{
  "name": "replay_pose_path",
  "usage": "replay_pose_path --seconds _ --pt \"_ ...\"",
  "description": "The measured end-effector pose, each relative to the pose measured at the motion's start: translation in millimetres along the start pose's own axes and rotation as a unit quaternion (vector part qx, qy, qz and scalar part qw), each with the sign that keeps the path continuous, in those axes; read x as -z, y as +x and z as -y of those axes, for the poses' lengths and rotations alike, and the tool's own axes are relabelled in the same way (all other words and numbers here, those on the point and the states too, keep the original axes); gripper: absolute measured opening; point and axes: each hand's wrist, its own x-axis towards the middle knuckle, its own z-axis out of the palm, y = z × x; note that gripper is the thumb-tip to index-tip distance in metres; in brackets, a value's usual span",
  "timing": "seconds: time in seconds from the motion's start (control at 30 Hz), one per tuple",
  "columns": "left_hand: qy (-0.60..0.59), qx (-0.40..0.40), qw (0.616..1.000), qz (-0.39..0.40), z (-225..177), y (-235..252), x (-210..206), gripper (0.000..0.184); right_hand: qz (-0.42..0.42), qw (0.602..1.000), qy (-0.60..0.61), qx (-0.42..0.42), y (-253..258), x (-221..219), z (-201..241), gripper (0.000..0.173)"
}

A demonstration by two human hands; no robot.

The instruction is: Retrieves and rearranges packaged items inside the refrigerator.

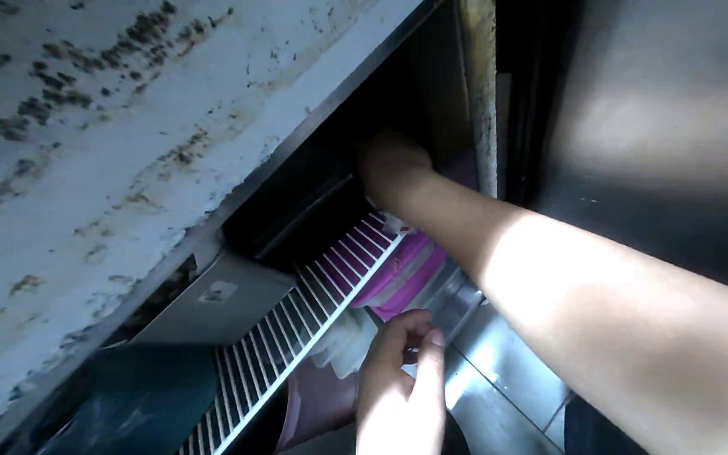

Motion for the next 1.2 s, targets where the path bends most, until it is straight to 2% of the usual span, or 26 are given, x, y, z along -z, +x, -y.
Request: replay_pose_path --seconds 0.07,0.1,0.2,0.23,0.27,0.3,0.37,0.47,0.63,0.7,0.77,0.87,0.93,1.0,1.1,1.17,1.2 --pt "0.019 0.001 1.0 0.012 0 -1 1 0.025 0.073 0.997 0.006 -0.022 11 -3 -3 0.051" --pt "0.03 0.002 0.999 0.018 0 -2 2 0.026 0.074 0.997 0.017 -0.018 11 -4 -6 0.051" --pt "0.046 0.003 0.998 0.042 2 -4 4 0.028 -0.02 0.996 0.09 0.014 -8 12 -3 0.031" --pt "0.05 0.004 0.998 0.047 3 -4 4 0.029 0.005 0.994 0.112 -0.008 -18 43 9 0.026" --pt "0.055 0.002 0.997 0.05 4 -3 4 0.03 0.152 0.973 0.154 -0.079 -22 101 29 0.027" --pt "0.061 -0.003 0.997 0.054 5 -3 4 0.031 0.201 0.953 0.188 -0.127 -27 132 41 0.029" --pt "0.073 -0.013 0.995 0.062 8 -2 3 0.033 0.168 0.95 0.211 -0.154 -50 148 46 0.034" --pt "0.091 -0.018 0.993 0.079 6 -1 2 0.033 0.124 0.971 0.168 -0.12 -89 148 45 0.038" --pt "0.11 -0.006 0.988 0.104 1 -3 -3 0.034 0.22 0.961 0.123 -0.113 -111 141 44 0.06" --pt "0.109 -0.014 0.987 0.117 2 -4 -4 0.034 0.191 0.968 0.123 -0.108 -107 135 39 0.048" --pt "0.119 -0.011 0.984 0.135 0 -5 -3 0.036 0.186 0.96 0.154 -0.139 -101 142 34 0.036" --pt "0.136 -0.006 0.98 0.146 -4 -9 -2 0.037 0.14 0.93 0.261 -0.217 -103 170 29 0.03" --pt "0.142 -0.008 0.978 0.152 -6 -12 -2 0.038 0.079 0.937 0.258 -0.221 -108 180 30 0.029" --pt "0.152 -0.01 0.975 0.162 -7 -13 -4 0.039 0.043 0.954 0.221 -0.198 -101 183 35 0.03" --pt "0.173 -0.019 0.967 0.185 -5 -14 -8 0.041 0.043 0.969 0.185 -0.156 -73 172 46 0.032" --pt "0.178 -0.033 0.964 0.192 -5 -16 -10 0.041 0.058 0.981 0.15 -0.107 -46 146 45 0.034" --pt "0.18 -0.037 0.963 0.196 -6 -17 -11 0.041 0.012 0.993 0.108 -0.054 -31 112 33 0.032"
